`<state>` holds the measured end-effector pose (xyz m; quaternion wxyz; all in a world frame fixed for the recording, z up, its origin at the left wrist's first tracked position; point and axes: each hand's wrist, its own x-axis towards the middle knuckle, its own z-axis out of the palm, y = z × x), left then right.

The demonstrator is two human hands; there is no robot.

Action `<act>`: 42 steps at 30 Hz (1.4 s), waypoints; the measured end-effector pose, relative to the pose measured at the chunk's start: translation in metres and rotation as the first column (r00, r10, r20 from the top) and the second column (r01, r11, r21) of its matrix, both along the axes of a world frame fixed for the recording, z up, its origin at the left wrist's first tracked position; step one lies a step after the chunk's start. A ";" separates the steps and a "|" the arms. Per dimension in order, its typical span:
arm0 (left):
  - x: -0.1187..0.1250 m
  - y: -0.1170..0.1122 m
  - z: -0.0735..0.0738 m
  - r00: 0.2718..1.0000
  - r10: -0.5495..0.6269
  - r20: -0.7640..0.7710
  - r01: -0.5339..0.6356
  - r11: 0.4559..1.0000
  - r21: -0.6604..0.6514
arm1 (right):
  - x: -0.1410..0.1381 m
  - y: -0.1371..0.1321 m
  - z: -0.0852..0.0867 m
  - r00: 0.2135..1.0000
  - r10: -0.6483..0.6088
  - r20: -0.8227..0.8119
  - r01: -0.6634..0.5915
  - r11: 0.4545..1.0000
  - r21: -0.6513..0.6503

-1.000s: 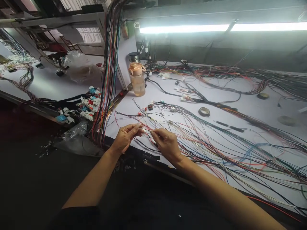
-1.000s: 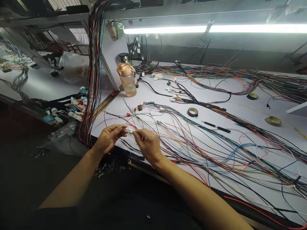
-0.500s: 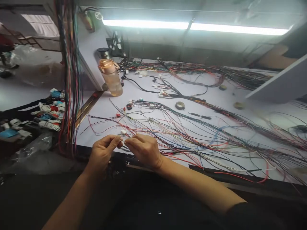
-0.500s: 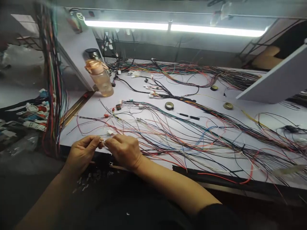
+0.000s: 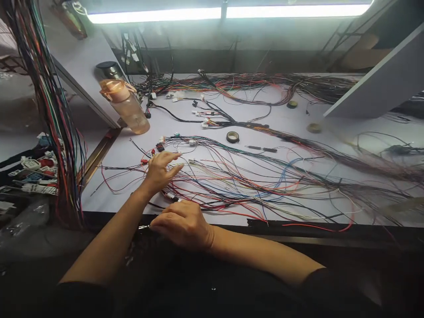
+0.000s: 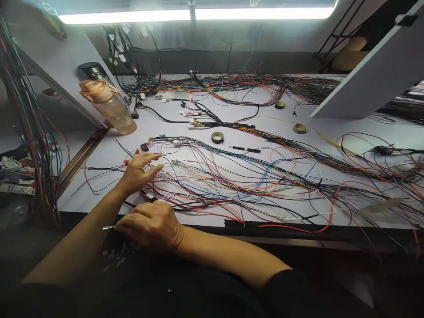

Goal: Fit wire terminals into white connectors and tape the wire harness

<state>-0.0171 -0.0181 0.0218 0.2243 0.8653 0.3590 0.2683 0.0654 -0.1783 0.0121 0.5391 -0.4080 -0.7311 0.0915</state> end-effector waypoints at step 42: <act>-0.039 -0.094 -0.011 0.563 0.685 0.462 0.058 0.526 -0.849 | 0.029 -0.017 0.006 0.971 0.011 -0.239 -0.063 0.975 -0.214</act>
